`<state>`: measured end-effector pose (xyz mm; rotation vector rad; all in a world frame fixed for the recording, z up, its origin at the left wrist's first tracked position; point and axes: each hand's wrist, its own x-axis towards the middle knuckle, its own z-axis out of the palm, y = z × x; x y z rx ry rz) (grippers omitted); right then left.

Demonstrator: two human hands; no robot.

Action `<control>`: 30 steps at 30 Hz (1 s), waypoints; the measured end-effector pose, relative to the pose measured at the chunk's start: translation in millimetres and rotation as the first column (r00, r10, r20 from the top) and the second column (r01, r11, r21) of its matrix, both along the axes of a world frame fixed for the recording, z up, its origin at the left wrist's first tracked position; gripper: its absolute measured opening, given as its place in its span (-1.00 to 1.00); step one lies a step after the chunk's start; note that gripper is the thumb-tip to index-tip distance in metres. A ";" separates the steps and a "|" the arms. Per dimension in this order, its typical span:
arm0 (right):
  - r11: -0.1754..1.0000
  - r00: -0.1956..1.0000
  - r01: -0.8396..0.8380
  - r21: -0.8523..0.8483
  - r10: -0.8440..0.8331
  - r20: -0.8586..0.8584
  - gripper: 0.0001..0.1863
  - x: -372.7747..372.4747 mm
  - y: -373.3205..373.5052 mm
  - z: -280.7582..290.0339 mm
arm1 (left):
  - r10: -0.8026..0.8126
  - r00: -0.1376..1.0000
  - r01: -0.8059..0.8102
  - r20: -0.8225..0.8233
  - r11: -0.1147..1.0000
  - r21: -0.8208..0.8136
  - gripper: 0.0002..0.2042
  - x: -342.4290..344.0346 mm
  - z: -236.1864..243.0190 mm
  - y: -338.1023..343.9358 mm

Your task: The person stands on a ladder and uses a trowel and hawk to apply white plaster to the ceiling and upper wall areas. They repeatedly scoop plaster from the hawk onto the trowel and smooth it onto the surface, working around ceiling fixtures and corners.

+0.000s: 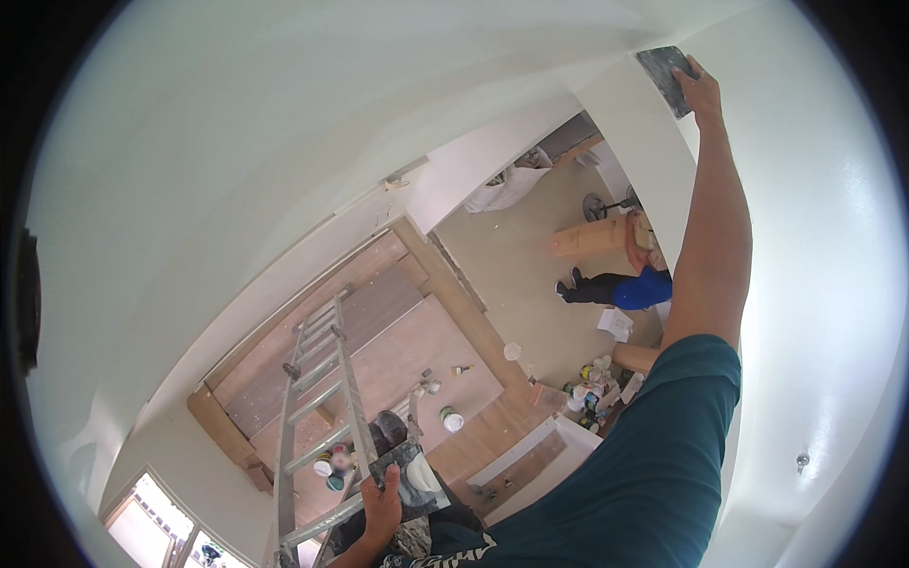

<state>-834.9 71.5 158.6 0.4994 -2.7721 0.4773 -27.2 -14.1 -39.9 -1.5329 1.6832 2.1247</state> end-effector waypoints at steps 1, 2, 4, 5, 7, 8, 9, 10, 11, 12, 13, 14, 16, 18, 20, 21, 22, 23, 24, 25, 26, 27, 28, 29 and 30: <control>1.000 0.999 0.007 -0.007 -0.007 0.031 -0.33 1.6 -2.5 -1.0 | -0.001 1.000 0.001 0.001 1.000 -0.004 -0.68 -0.1 0.9 -0.1; 1.000 0.998 0.018 -0.012 -0.017 0.059 -0.32 0.9 -1.6 -0.2 | -0.005 1.000 0.005 -0.003 1.000 -0.007 -0.68 -1.4 2.5 -1.2; 1.000 0.999 -0.003 -0.011 0.004 0.040 -0.32 -0.3 -0.6 -0.9 | -0.010 1.000 0.010 -0.002 1.000 0.007 -0.68 -2.7 4.9 -3.1; 1.000 0.999 -0.014 -0.010 0.014 0.032 -0.32 -1.9 -0.4 -1.8 | -0.013 1.000 0.013 0.002 1.000 0.025 -0.68 -3.1 5.8 -4.1; 1.000 1.000 -0.006 -0.009 0.007 0.027 -0.32 -5.1 0.1 -2.8 | -0.013 1.000 0.013 -0.002 0.999 0.048 -0.69 -3.3 6.0 -4.6; 1.000 1.000 -0.004 -0.009 0.004 0.026 -0.33 -6.2 -0.5 -3.8 | -0.009 1.000 0.009 -0.010 0.999 0.052 -0.69 -3.0 5.5 -4.2; 1.000 1.000 -0.014 0.011 0.014 0.014 -0.33 -7.2 -1.0 -4.3 | -0.005 1.000 0.006 -0.019 0.998 0.056 -0.69 -2.6 5.0 -3.8; 0.999 1.000 -0.024 0.032 0.024 0.003 -0.33 -8.3 -1.3 -4.5 | -0.006 1.000 0.006 -0.016 0.999 0.053 -0.69 -2.0 4.1 -3.2; 0.998 0.999 -0.033 0.054 0.033 -0.010 -0.33 -10.0 -0.3 -4.4 | -0.007 1.000 0.008 -0.015 0.999 0.051 -0.70 -1.3 2.8 -2.6; 0.998 0.999 -0.036 0.047 0.036 -0.009 -0.33 -11.9 0.4 -4.4 | -0.009 1.000 0.010 -0.014 0.999 0.049 -0.70 -1.2 2.1 -2.4; 0.998 0.999 -0.038 0.039 0.039 -0.009 -0.33 -14.0 1.0 -4.3 | -0.010 1.000 0.010 -0.006 0.998 0.065 -0.70 -1.6 2.4 -3.0; 0.999 0.999 -0.042 0.031 0.043 -0.007 -0.33 -14.7 0.3 -5.6 | -0.009 1.000 0.009 0.004 0.997 0.079 -0.70 -2.2 3.8 -3.7; 0.997 1.000 -0.024 0.072 0.025 -0.003 -0.32 -16.6 -0.9 -6.3 | -0.015 1.000 0.014 0.012 0.997 0.075 -0.71 -3.1 5.5 -4.4; 0.994 1.000 -0.013 0.113 0.014 -0.008 -0.32 -20.6 0.4 -6.2 | -0.029 1.000 0.029 0.006 0.999 0.041 -0.71 -3.6 5.9 -4.7; 0.988 1.000 -0.011 0.152 0.015 -0.020 -0.32 -24.6 -0.7 -7.1 | -0.021 1.000 0.021 0.001 0.998 0.051 -0.72 -3.7 5.8 -5.0; 0.986 0.999 0.001 0.167 0.005 -0.034 -0.32 -25.9 -1.3 -8.8 | -0.016 1.000 0.016 -0.001 0.998 0.056 -0.72 -3.7 5.8 -5.1; 0.983 0.999 0.013 0.183 -0.004 -0.049 -0.32 -27.0 -2.0 -10.4 | -0.012 1.000 0.012 0.002 0.998 0.064 -0.72 -3.5 5.9 -5.0; 0.980 0.998 0.028 0.198 -0.015 -0.067 -0.31 -30.4 -0.1 -10.2 | -0.010 1.000 0.010 0.002 0.997 0.073 -0.72 -3.7 5.6 -5.2; 0.975 0.996 0.044 0.218 -0.026 -0.084 -0.31 -33.5 2.5 -9.0 | -0.008 1.000 0.008 0.001 0.997 0.081 -0.73 -3.6 5.2 -5.5; 0.969 0.994 0.060 0.238 -0.037 -0.103 -0.31 -36.1 6.1 -6.5 | -0.009 1.000 0.009 -0.002 0.997 0.080 -0.72 -2.6 3.3 -5.1; 0.963 0.992 0.074 0.257 -0.045 -0.118 -0.31 -37.0 5.7 -5.9 | -0.007 1.000 0.007 -0.001 0.997 0.079 -0.72 -1.3 1.3 -3.9; 0.969 0.990 0.086 0.232 -0.058 -0.128 -0.32 -37.2 6.3 -5.1 | -0.006 1.000 0.006 -0.001 0.997 0.079 -0.72 -0.8 -0.1 -3.6; 0.973 0.988 0.099 0.207 -0.071 -0.139 -0.32 -36.3 9.0 -3.6 | -0.007 1.000 0.008 -0.005 0.997 0.083 -0.72 -0.8 -0.8 -4.0; 0.978 0.986 0.107 0.182 -0.082 -0.144 -0.33 -33.1 9.0 -5.0 | -0.004 1.000 0.005 -0.003 0.996 0.086 -0.72 -0.7 0.1 -3.6; 0.990 0.994 0.092 0.105 -0.084 -0.073 -0.34 -24.4 3.3 -7.4 | 0.001 1.000 -0.002 0.004 0.996 0.086 -0.72 -0.1 1.2 -3.2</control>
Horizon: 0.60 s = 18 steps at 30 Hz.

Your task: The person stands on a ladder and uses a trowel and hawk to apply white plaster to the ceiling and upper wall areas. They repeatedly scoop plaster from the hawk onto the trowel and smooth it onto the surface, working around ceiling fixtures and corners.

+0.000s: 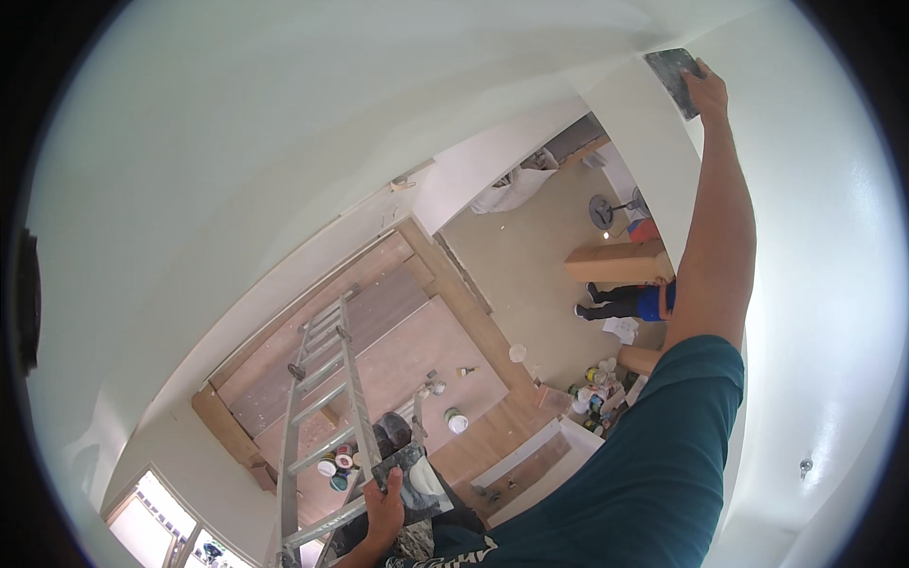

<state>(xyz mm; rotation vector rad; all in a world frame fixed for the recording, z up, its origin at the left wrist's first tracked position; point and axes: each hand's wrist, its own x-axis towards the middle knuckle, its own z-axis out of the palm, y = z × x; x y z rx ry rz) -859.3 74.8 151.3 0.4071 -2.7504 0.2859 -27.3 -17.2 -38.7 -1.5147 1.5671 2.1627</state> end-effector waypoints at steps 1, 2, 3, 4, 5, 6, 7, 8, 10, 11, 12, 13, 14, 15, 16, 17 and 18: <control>0.996 0.998 -0.003 -0.084 0.008 0.064 -0.35 8.6 -5.7 -1.1 | -0.011 1.000 0.011 0.024 1.000 0.002 -0.71 1.4 0.6 0.2; 0.987 0.993 0.008 -0.160 0.011 0.115 -0.36 12.6 -3.0 4.5 | -0.032 0.999 0.031 0.035 0.999 0.011 -0.71 2.8 -1.0 -0.4; 0.981 0.993 -0.008 -0.192 0.031 0.116 -0.36 13.1 0.0 7.0 | -0.052 0.998 0.052 0.047 0.998 0.020 -0.70 3.8 -2.4 -0.4; 0.975 0.992 -0.024 -0.223 0.051 0.117 -0.35 15.0 1.9 8.8 | -0.034 0.999 0.034 0.020 0.999 0.010 -0.70 3.8 -3.9 0.5; 0.966 0.991 -0.039 -0.254 0.071 0.115 -0.34 15.3 4.4 11.1 | -0.017 1.000 0.017 -0.008 1.000 0.002 -0.69 3.2 -5.7 1.4; 0.960 0.988 -0.054 -0.276 0.092 0.125 -0.34 14.9 5.9 12.3 | 0.000 0.999 0.000 -0.036 1.000 -0.007 -0.68 2.9 -7.4 2.1; 0.952 0.984 -0.068 -0.298 0.113 0.135 -0.33 14.3 6.8 12.9 | -0.002 0.999 0.002 -0.037 1.000 -0.001 -0.67 3.3 -9.1 2.6; 0.942 0.979 -0.084 -0.324 0.139 0.149 -0.33 16.9 3.0 10.4 | 0.000 0.999 0.000 -0.032 1.000 0.001 -0.67 4.4 -10.0 3.2; 0.947 0.976 -0.087 -0.309 0.142 0.162 -0.32 22.9 -3.0 7.7 | 0.002 1.000 -0.002 -0.022 1.000 -0.011 -0.67 4.4 -9.2 3.5; 0.950 0.976 -0.088 -0.301 0.143 0.166 -0.32 23.8 -3.0 7.9 | 0.002 1.000 -0.002 -0.020 1.000 -0.023 -0.67 3.4 -8.2 3.4; 0.954 0.978 -0.084 -0.287 0.134 0.159 -0.32 24.4 -3.6 7.6 | 0.002 1.000 -0.002 -0.018 0.999 -0.036 -0.68 2.4 -7.0 3.2; 0.959 0.980 -0.080 -0.272 0.125 0.153 -0.32 24.8 -4.8 6.8 | 0.004 1.000 -0.004 -0.011 1.000 -0.024 -0.69 1.6 -5.4 2.7; 0.964 0.983 -0.074 -0.257 0.114 0.144 -0.32 22.9 -3.5 6.7 | 0.004 1.000 -0.004 -0.006 1.000 -0.012 -0.69 0.5 -4.0 1.6; 0.963 0.980 -0.069 -0.260 0.114 0.163 -0.32 20.9 -1.9 7.3 | 0.004 1.000 -0.004 0.000 1.000 0.001 -0.70 -0.6 -2.5 0.4; 0.963 0.977 -0.064 -0.263 0.114 0.181 -0.32 19.0 0.0 8.3 | -0.008 1.000 0.008 0.005 1.000 0.000 -0.70 -1.7 -0.6 -1.0; 0.962 0.972 -0.060 -0.267 0.117 0.203 -0.32 19.1 -0.8 7.1 | -0.017 1.000 0.017 0.014 1.000 -0.002 -0.71 -2.3 1.8 -2.2; 0.961 0.972 -0.056 -0.270 0.115 0.206 -0.32 19.1 -2.1 5.2 | -0.027 0.999 0.027 0.023 1.000 -0.003 -0.71 -2.4 3.0 -2.5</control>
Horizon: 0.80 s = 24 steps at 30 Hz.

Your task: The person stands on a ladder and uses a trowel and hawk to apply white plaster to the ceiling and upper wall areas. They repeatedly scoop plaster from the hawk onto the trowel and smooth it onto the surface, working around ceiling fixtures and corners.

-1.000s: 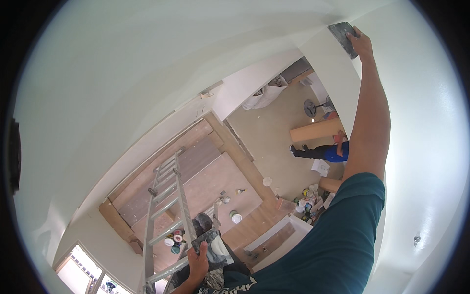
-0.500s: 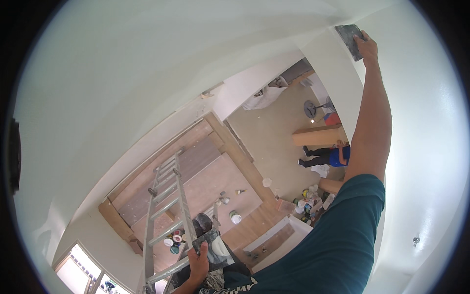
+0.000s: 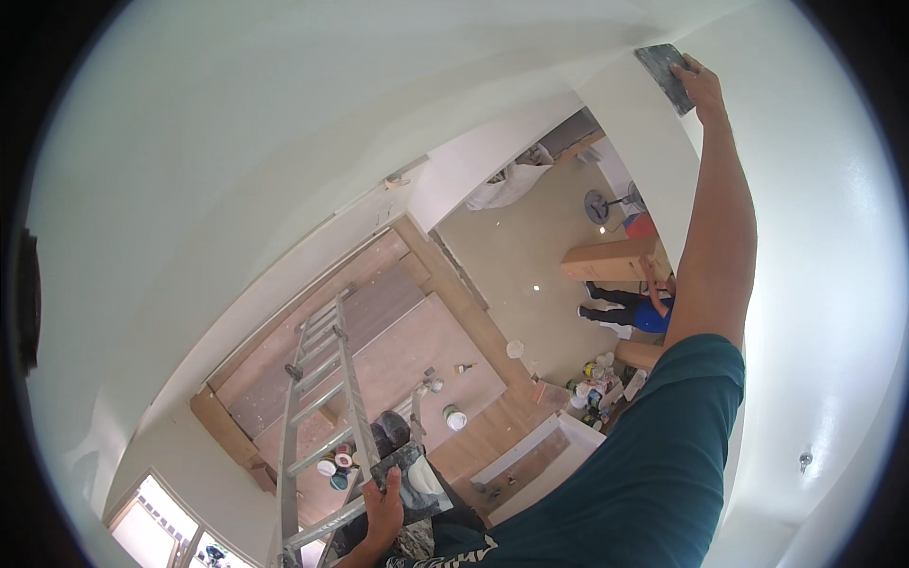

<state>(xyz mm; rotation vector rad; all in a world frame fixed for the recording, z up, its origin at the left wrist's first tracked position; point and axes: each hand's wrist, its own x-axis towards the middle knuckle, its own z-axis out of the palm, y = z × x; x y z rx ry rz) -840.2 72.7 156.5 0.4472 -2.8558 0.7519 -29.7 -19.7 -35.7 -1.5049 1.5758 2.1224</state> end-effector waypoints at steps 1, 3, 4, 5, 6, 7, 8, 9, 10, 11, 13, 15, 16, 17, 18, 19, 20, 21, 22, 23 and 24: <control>1.000 1.000 0.003 -0.004 -0.003 0.003 -0.31 -0.2 -1.5 -1.9 | 0.008 1.000 -0.008 -0.002 1.000 -0.002 -0.71 0.3 -0.3 0.7; 1.000 1.000 -0.002 -0.003 0.002 -0.004 -0.31 -4.0 1.5 -2.7 | 0.019 1.000 -0.019 -0.010 1.000 -0.002 -0.71 0.7 -2.2 2.2; 1.000 1.000 -0.013 0.001 0.013 -0.013 -0.31 -6.1 2.8 -2.7 | 0.019 1.000 -0.019 -0.012 1.000 -0.009 -0.71 1.1 -3.1 2.7; 1.000 0.999 -0.027 0.003 0.027 -0.020 -0.31 -5.9 1.6 -4.1 | 0.022 1.000 -0.022 -0.012 1.000 -0.017 -0.71 1.6 -3.8 3.4; 1.000 1.000 -0.017 0.016 0.017 -0.026 -0.31 -5.5 0.5 -5.6 | 0.024 1.000 -0.024 -0.012 0.999 -0.025 -0.71 1.8 -4.1 3.7; 1.000 0.999 -0.007 0.028 0.008 -0.032 -0.31 -5.1 -0.6 -7.1 | 0.013 1.000 -0.012 0.009 1.000 -0.022 -0.71 1.5 -2.8 3.4; 0.999 0.999 0.003 0.039 -0.002 -0.040 -0.31 -5.5 -0.6 -7.5 | 0.000 1.000 0.000 0.030 1.000 -0.020 -0.71 0.9 -0.6 2.4; 0.999 0.999 0.008 0.052 -0.006 -0.034 -0.31 -6.0 -0.5 -6.8 | -0.012 0.999 0.012 0.050 1.000 -0.019 -0.70 0.6 0.7 1.9; 0.998 1.000 0.012 0.064 -0.011 -0.028 -0.31 -6.8 -0.9 -5.5 | -0.005 0.999 0.005 0.041 1.000 -0.010 -0.69 1.2 0.1 2.3; 0.997 1.000 0.018 0.081 -0.016 -0.019 -0.32 -9.0 -0.9 -7.1 | 0.000 0.999 0.000 0.035 1.000 0.003 -0.69 1.9 -1.8 2.5; 0.995 0.999 0.017 0.103 -0.014 -0.031 -0.32 -12.7 -0.4 -9.8 | -0.004 0.999 0.003 0.037 0.999 0.035 -0.67 1.5 -2.7 0.8; 0.994 0.999 0.023 0.105 -0.020 -0.027 -0.32 -13.3 -0.7 -10.2 | -0.019 0.998 0.016 0.052 0.998 0.061 -0.64 -0.3 1.4 -1.5; 0.994 0.999 0.030 0.102 -0.029 -0.016 -0.32 -13.6 -0.7 -10.0 | -0.025 0.998 0.023 0.057 0.999 0.047 -0.63 0.6 0.3 -0.6; 0.994 0.999 0.039 0.099 -0.038 -0.005 -0.31 -14.4 -0.2 -9.9 | -0.032 0.998 0.030 0.062 0.999 0.033 -0.61 2.6 -2.2 0.9; 0.995 0.999 0.050 0.088 -0.049 -0.012 -0.31 -14.8 0.8 -10.4 | -0.038 0.997 0.037 0.067 0.999 0.020 -0.59 4.2 -4.4 2.1; 0.995 0.998 0.061 0.078 -0.059 -0.018 -0.31 -14.9 2.2 -11.1 | -0.036 0.997 0.034 0.065 0.999 0.026 -0.58 5.2 -5.8 2.5; 0.995 0.997 0.069 0.066 -0.068 -0.023 -0.31 -13.5 0.4 -12.3 | -0.031 0.997 0.029 0.065 0.999 0.032 -0.56 5.9 -6.7 3.0; 0.994 0.997 0.083 0.076 -0.082 -0.013 -0.31 -12.1 -1.3 -13.2 | -0.027 0.998 0.024 0.065 0.999 0.037 -0.54 6.5 -7.6 3.7; 0.992 0.995 0.095 0.087 -0.095 -0.003 -0.30 -10.5 -2.6 -14.1 | -0.007 0.998 0.009 0.060 1.000 -0.028 -0.60 6.3 -8.4 5.8; 0.989 0.994 0.110 0.098 -0.111 0.005 -0.30 -10.3 -2.0 -14.0 | 0.009 0.999 -0.004 0.052 0.996 -0.093 -0.64 5.6 -9.5 8.9; 0.987 0.993 0.118 0.107 -0.120 0.011 -0.31 -10.9 -2.9 -14.3 | 0.026 0.999 -0.019 0.044 0.987 -0.157 -0.65 5.7 -10.9 11.3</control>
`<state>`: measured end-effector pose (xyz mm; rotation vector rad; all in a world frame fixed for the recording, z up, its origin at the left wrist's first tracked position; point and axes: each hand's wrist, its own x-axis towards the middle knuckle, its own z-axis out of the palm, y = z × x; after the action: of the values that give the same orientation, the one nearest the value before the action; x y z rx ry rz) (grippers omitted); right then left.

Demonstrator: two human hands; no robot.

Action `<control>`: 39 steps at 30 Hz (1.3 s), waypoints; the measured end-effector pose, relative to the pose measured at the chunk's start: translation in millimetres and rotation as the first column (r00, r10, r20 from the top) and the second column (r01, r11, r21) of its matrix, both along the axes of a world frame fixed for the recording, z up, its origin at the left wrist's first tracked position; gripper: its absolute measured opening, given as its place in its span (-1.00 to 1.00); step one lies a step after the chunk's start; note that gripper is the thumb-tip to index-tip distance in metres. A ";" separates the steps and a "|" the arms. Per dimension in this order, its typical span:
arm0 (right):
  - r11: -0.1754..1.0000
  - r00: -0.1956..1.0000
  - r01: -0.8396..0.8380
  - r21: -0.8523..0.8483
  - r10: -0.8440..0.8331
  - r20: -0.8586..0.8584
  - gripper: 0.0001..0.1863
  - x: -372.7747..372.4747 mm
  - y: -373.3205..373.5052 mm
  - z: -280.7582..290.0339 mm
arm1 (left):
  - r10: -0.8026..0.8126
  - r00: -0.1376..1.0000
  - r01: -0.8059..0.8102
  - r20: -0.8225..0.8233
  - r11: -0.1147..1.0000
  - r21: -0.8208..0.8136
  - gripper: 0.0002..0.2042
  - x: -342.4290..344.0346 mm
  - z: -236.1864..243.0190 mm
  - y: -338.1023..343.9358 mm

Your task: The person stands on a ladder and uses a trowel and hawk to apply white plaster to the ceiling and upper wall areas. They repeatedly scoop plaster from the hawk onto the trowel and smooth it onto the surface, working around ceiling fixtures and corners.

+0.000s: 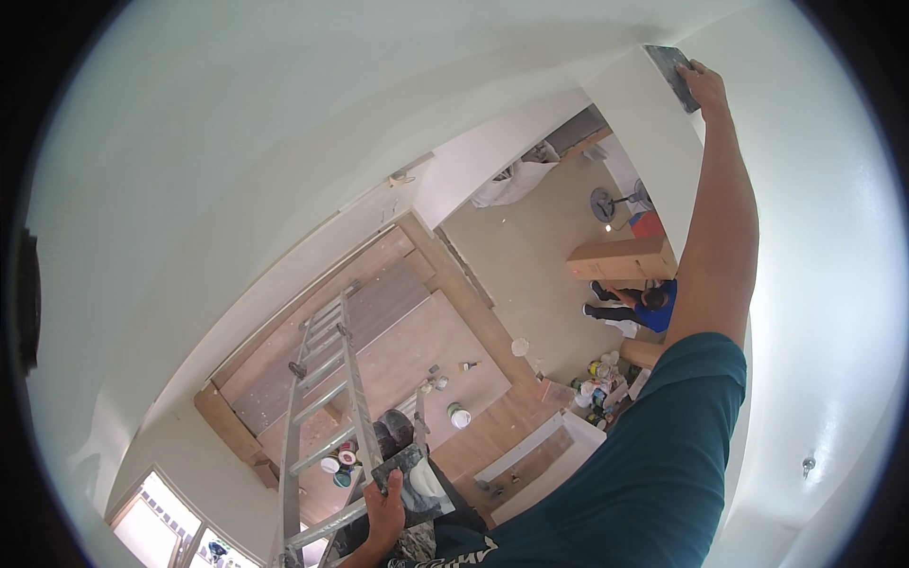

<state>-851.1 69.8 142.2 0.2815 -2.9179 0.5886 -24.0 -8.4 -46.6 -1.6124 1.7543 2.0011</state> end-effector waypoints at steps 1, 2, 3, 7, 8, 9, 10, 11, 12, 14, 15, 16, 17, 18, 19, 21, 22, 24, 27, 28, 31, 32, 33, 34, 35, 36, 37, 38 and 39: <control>1.000 1.000 0.008 0.007 -0.008 0.009 -0.32 -0.9 -1.5 -0.5 | -0.005 1.000 0.005 0.001 1.000 -0.004 -0.65 2.3 -3.0 1.6; 1.000 1.000 0.017 0.015 -0.018 0.016 -0.32 -3.4 -0.3 -1.0 | -0.012 1.000 0.012 0.001 1.000 -0.007 -0.65 5.4 -7.1 2.7; 0.998 0.999 0.027 0.057 -0.026 -0.026 -0.32 -10.7 6.0 1.8 | -0.013 1.000 0.013 -0.012 1.000 -0.002 -0.66 5.4 -8.6 2.1; 0.955 0.985 0.102 0.277 -0.058 -0.162 -0.31 -21.8 8.6 -6.4 | 0.031 0.998 -0.030 -0.056 0.999 0.023 -0.67 1.2 -3.7 0.2; 0.929 0.977 0.138 0.343 -0.071 -0.200 -0.31 -24.7 11.4 -5.3 | 0.041 0.996 -0.038 -0.077 0.999 0.036 -0.68 -0.6 -2.6 -1.0; 0.908 0.966 0.180 0.378 -0.092 -0.240 -0.31 -26.2 16.0 -3.9 | 0.049 0.994 -0.044 -0.098 0.998 0.050 -0.68 -1.5 -2.2 -2.1; 0.884 0.953 0.226 0.409 -0.113 -0.281 -0.31 -26.3 22.7 -1.4 | 0.028 0.995 -0.022 -0.092 0.998 0.062 -0.69 -0.5 -3.7 -3.3; 0.860 0.941 0.261 0.438 -0.126 -0.314 -0.31 -23.1 20.4 -2.3 | 0.013 0.997 -0.008 -0.078 0.997 0.072 -0.70 2.2 -4.7 -3.2; 0.874 0.926 0.288 0.392 -0.149 -0.347 -0.31 -18.6 21.3 1.1 | -0.003 0.998 0.009 -0.067 0.997 0.082 -0.70 4.1 -5.6 -3.2; 0.897 0.893 0.332 0.293 -0.198 -0.405 -0.32 1.0 27.3 8.2 | 0.063 0.994 -0.060 -0.085 0.998 0.030 -0.71 1.6 -4.5 1.8; 0.930 0.884 0.346 0.127 -0.277 -0.377 -0.33 12.3 34.6 15.9 | 0.092 0.991 -0.091 -0.100 0.996 0.009 -0.72 -1.6 -2.7 2.3; 0.933 0.873 0.358 -0.042 -0.351 -0.339 -0.34 25.9 45.1 25.4 | 0.084 0.991 -0.079 -0.101 0.996 0.048 -0.72 -4.6 -0.1 -1.2; 0.931 0.876 0.246 -0.271 -0.333 -0.350 -0.35 40.1 68.8 34.1 | 0.068 0.991 -0.056 -0.116 0.993 0.099 -0.72 -11.0 4.4 -6.0; 0.872 0.880 0.104 -0.478 -0.305 -0.364 -0.35 56.1 89.4 38.8 | 0.059 0.990 -0.040 -0.128 0.988 0.148 -0.72 -14.3 7.7 -8.6; 0.807 0.925 -0.003 -0.591 -0.222 -0.307 -0.34 87.5 86.0 29.6 | 0.074 0.991 -0.056 -0.113 0.987 0.153 -0.72 -12.5 8.4 -7.3; 0.649 0.972 -0.137 -0.748 -0.059 -0.229 -0.35 179.5 75.3 6.3 | 0.096 0.992 -0.082 -0.085 0.984 0.158 -0.71 -5.1 5.5 -3.4; 0.672 0.992 -0.021 -0.740 -0.075 -0.097 -0.37 253.8 50.1 6.6 | 0.157 0.984 -0.139 -0.086 0.973 0.184 -0.72 -4.6 5.9 -2.6; 0.503 0.990 0.101 -0.858 0.030 0.135 -0.45 336.5 77.2 -22.9 | 0.229 0.967 -0.194 -0.113 0.946 0.259 -0.74 -13.9 5.1 -6.9; 0.054 0.751 0.556 -0.830 0.395 0.529 -0.55 456.7 78.5 -91.6 | 0.564 0.813 -0.386 -0.145 0.708 0.591 -0.68 -32.6 -3.1 -22.9; -0.073 0.628 0.703 -0.707 0.530 0.570 -0.58 494.3 73.6 -107.6 | 0.613 0.777 -0.389 -0.142 0.645 0.658 -0.65 -43.5 -6.1 -34.2; -0.237 0.270 0.963 -0.131 0.861 0.430 -0.60 596.6 41.9 -118.0 | 0.689 0.659 -0.282 -0.303 0.599 0.749 -0.61 -78.8 17.7 -68.5; -0.258 0.233 0.966 0.033 0.913 0.334 -0.58 622.5 23.8 -108.1 | 0.716 0.650 -0.311 -0.255 0.557 0.770 -0.65 -86.2 16.7 -74.6; -0.258 0.214 0.948 0.189 0.951 0.225 -0.56 643.2 11.0 -102.3 | 0.745 0.632 -0.335 -0.216 0.513 0.790 -0.68 -89.3 15.1 -78.6; -0.223 0.182 0.964 0.145 0.950 0.253 -0.59 659.8 3.9 -101.5 | 0.737 0.633 -0.328 -0.237 0.533 0.780 -0.71 -93.5 18.1 -81.4; -0.180 0.149 0.979 0.092 0.950 0.274 -0.62 671.6 -3.4 -101.3 | 0.730 0.628 -0.315 -0.270 0.555 0.770 -0.73 -94.2 24.3 -83.6; -0.139 0.125 0.990 0.027 0.947 0.296 -0.64 677.1 -8.4 -100.5 | 0.722 0.623 -0.295 -0.302 0.574 0.764 -0.73 -92.2 32.6 -82.8; -0.096 0.109 0.994 -0.051 0.915 0.388 -0.67 680.0 -8.9 -107.2 | 0.712 0.617 -0.275 -0.334 0.593 0.757 -0.74 -89.3 41.6 -83.2; -0.046 0.104 0.990 -0.133 0.874 0.474 -0.70 679.1 -6.4 -119.5 | 0.701 0.609 -0.249 -0.371 0.613 0.750 -0.74 -86.0 49.9 -85.9; 0.007 0.115 0.977 -0.212 0.823 0.556 -0.72 673.8 -5.9 -124.3 | 0.694 0.606 -0.238 -0.390 0.625 0.743 -0.74 -82.4 56.4 -89.5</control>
<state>-177.3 63.9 18.0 -1.4218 -0.9981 3.8643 -106.4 -97.9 9.8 -1.3016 0.4214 3.2487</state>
